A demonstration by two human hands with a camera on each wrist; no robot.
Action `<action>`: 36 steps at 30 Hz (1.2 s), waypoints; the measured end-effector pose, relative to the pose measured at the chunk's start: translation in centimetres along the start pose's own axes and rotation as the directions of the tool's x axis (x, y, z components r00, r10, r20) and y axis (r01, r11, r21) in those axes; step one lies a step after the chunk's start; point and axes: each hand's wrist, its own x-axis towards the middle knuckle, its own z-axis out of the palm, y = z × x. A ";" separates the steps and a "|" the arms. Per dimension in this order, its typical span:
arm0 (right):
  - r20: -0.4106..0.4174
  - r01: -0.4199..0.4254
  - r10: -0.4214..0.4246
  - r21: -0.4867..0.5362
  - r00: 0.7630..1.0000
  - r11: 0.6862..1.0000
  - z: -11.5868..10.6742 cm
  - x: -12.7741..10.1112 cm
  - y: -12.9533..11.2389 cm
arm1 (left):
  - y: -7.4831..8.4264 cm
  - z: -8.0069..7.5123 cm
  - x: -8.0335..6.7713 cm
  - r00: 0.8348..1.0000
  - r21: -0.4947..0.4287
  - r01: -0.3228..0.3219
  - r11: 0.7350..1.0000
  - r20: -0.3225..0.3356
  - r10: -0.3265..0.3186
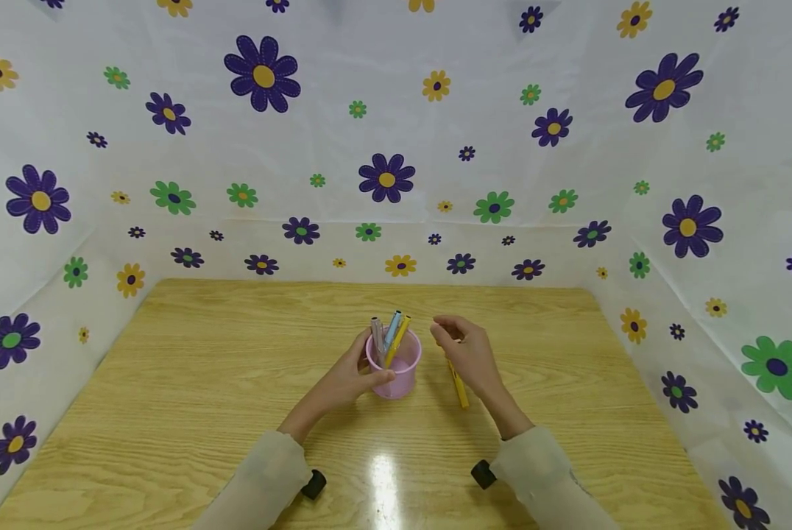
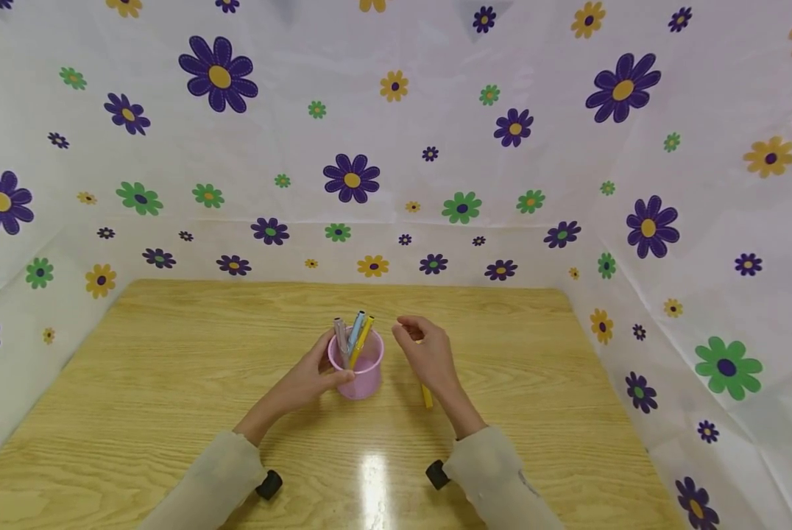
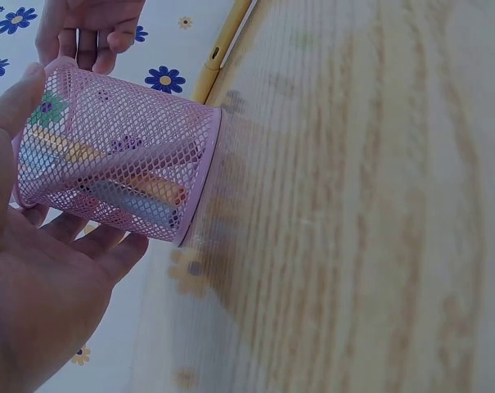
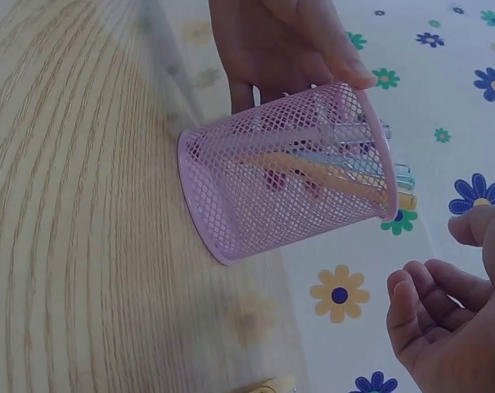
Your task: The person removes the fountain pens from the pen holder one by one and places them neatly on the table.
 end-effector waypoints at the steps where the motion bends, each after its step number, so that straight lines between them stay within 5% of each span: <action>1: 0.006 0.000 0.000 0.006 1.000 1.000 0.1 0.1 0.1 | 0.0 0.0 0.0 1.000 -0.002 -0.001 1.000 0.001 0.001; 36: 0.097 -0.035 0.026 0.091 0.995 0.995 4.3 1.3 1.0 | -0.2 0.0 -0.1 1.000 -0.002 0.018 1.000 -0.005 -0.018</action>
